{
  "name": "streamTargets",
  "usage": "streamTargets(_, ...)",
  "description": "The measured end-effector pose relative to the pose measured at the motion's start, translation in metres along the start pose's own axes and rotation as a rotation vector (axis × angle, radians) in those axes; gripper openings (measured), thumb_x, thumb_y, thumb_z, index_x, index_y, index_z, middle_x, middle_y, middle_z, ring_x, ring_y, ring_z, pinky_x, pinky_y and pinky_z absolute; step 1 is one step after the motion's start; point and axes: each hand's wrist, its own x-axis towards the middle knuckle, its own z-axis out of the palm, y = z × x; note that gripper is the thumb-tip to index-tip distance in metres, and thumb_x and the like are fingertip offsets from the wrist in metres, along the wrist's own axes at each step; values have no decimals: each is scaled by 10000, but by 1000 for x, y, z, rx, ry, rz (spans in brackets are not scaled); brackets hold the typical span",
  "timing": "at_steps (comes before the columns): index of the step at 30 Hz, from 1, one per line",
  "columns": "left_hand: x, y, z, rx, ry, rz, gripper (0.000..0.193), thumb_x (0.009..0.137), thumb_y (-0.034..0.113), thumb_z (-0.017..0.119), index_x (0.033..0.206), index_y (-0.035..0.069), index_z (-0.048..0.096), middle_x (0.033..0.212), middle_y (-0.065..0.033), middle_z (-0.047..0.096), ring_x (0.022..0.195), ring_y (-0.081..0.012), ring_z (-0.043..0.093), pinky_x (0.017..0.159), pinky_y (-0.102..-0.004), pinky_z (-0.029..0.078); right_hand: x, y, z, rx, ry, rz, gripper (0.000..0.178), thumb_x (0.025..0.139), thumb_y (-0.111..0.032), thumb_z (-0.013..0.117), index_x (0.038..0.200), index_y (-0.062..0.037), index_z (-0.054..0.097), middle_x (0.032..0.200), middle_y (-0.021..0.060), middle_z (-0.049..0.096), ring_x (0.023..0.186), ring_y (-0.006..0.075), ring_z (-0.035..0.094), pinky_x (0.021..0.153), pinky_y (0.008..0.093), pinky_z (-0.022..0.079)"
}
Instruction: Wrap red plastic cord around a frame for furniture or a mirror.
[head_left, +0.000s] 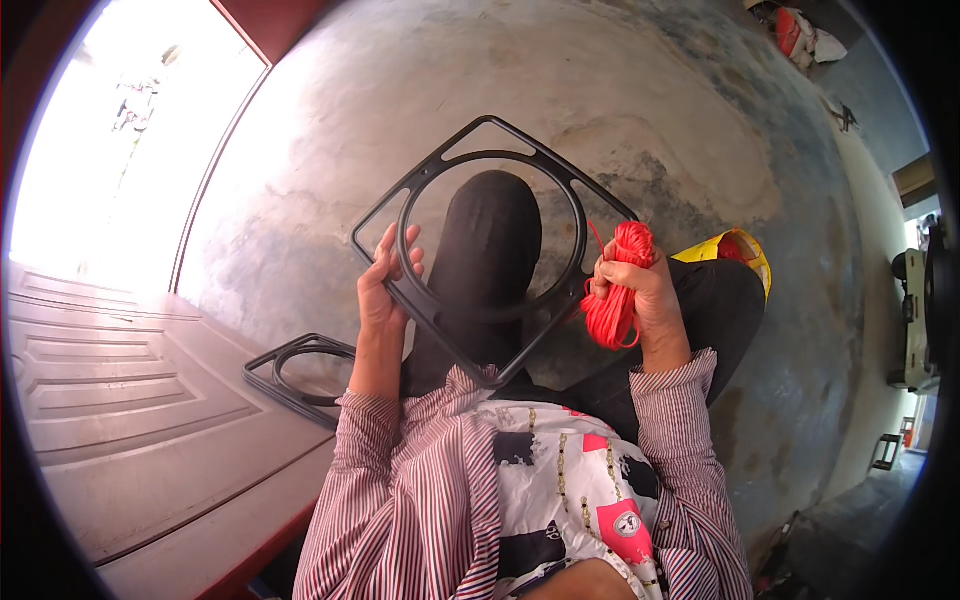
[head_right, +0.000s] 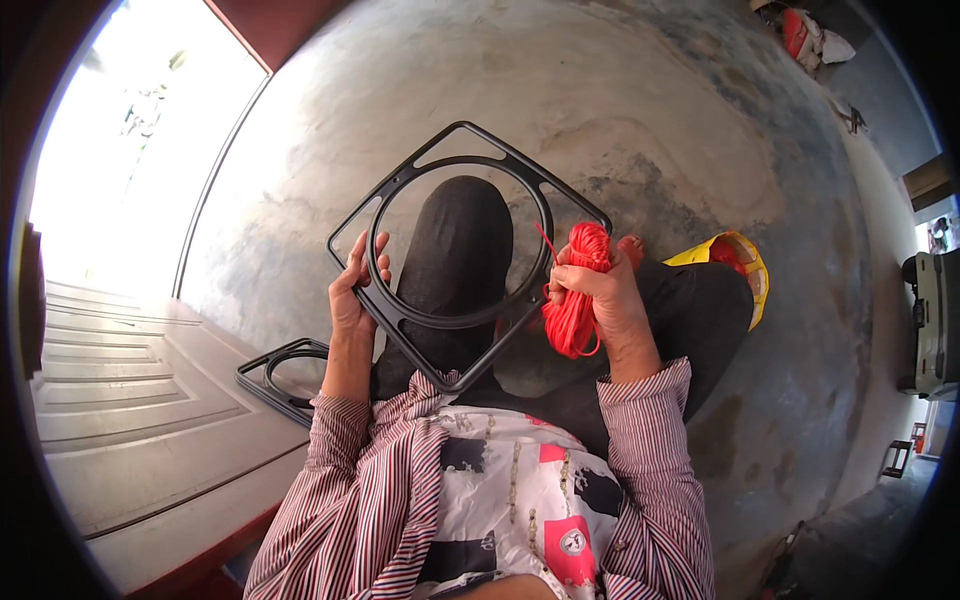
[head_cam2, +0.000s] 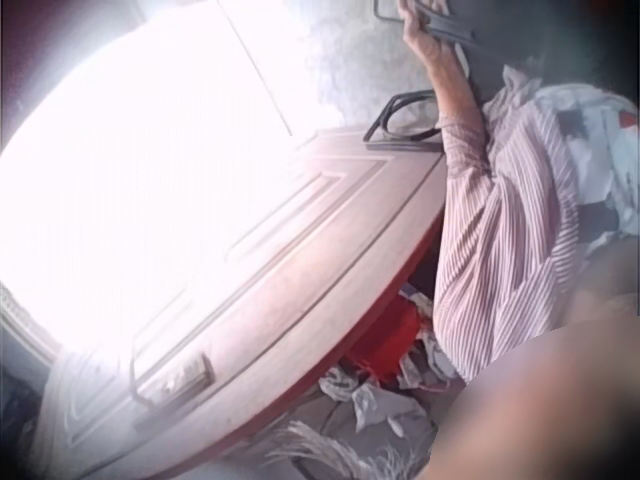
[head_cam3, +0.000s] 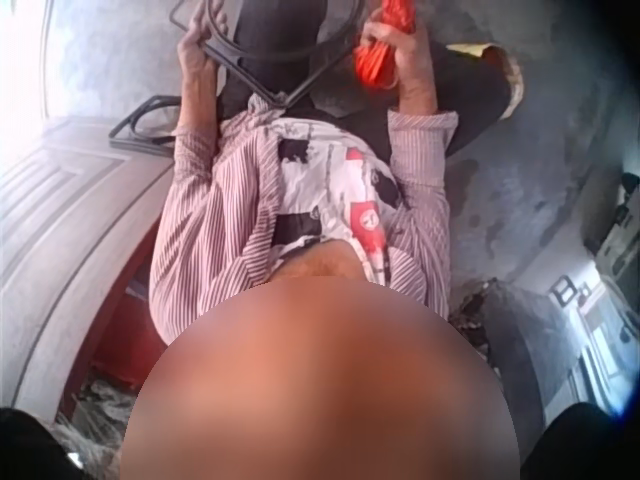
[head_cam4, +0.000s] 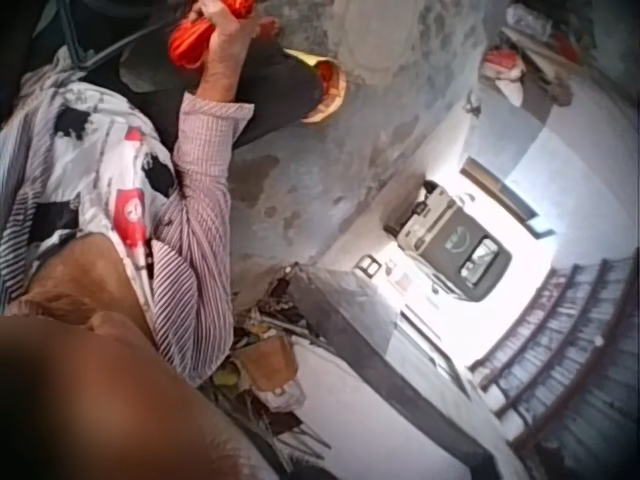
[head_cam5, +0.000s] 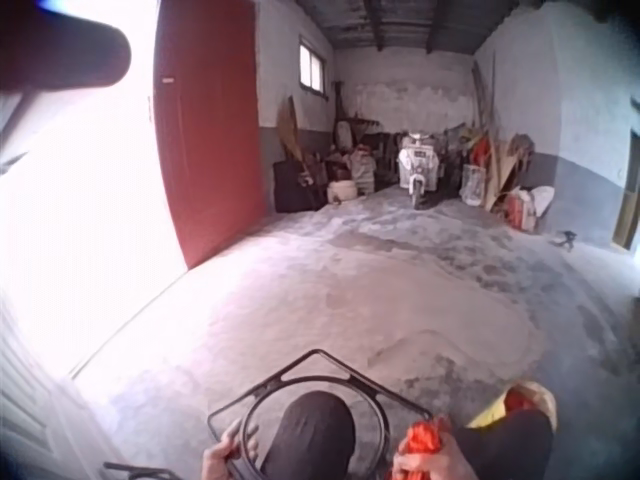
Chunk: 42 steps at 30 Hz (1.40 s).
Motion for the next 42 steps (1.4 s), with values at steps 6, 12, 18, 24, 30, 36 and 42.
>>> streamTargets(6, -2, 3, -2, -24, -67, 8, 633, 942, 233, 587, 1488, 34, 337, 1403, -206, 512, 962, -261, 678, 793, -352, 598, 1, 3, -4, 6, 16, -4, 167, 740, -69, 701, 877, -39, 611, 704, 78, 629, 609, 176, 610, 620, 316, 512)
streamTargets(12, -5, 6, 4, -41, -66, 4, 625, 938, 238, 591, 1491, 62, 359, 1401, -199, 518, 919, -263, 672, 767, -351, 590, -2, -1, -7, 91, -7, -60, 167, 745, -48, 689, 891, -38, 608, 699, 90, 623, 603, 180, 603, 618, 324, 508)
streamTargets(18, -9, 23, 11, 56, -17, 82, 594, 937, 266, 583, 1467, 57, 415, 1353, -208, 559, 814, -235, 643, 702, -323, 562, 1, -11, -32, 251, 46, -201, 172, 785, -25, 659, 947, -41, 601, 744, 101, 617, 616, 183, 588, 618, 327, 492)
streamTargets(24, -7, 44, 45, 216, -191, 104, 584, 957, 293, 544, 1449, 5, 415, 1327, -258, 560, 786, -262, 675, 683, -325, 573, 8, -21, -43, -169, 332, -362, 199, 785, -47, 681, 970, 10, 634, 862, 74, 676, 644, 122, 600, 599, 293, 521)
streamTargets(30, -5, 57, 103, 427, -471, 26, 624, 987, 364, 478, 1417, -82, 407, 1231, -287, 608, 811, -276, 694, 690, -317, 588, 18, -9, -43, -536, 221, -227, 155, 752, -100, 688, 862, -5, 634, 733, 32, 629, 608, 121, 600, 595, 274, 500)
streamTargets(36, -15, 50, 91, 309, -301, -87, 750, 1003, 559, 335, 1372, -84, 447, 1157, -269, 635, 857, -296, 688, 761, -378, 585, 1, -21, -40, -490, 247, -65, 125, 774, -106, 695, 836, -34, 613, 682, 10, 579, 559, 104, 570, 537, 260, 457)
streamTargets(42, -30, 25, 70, 186, -269, -161, 648, 1024, 473, 334, 1301, -91, 495, 1069, -250, 660, 794, -299, 676, 723, -394, 583, 9, -13, -48, -519, 268, -112, 95, 762, -72, 671, 805, -30, 598, 669, 5, 558, 533, 105, 536, 529, 276, 441)
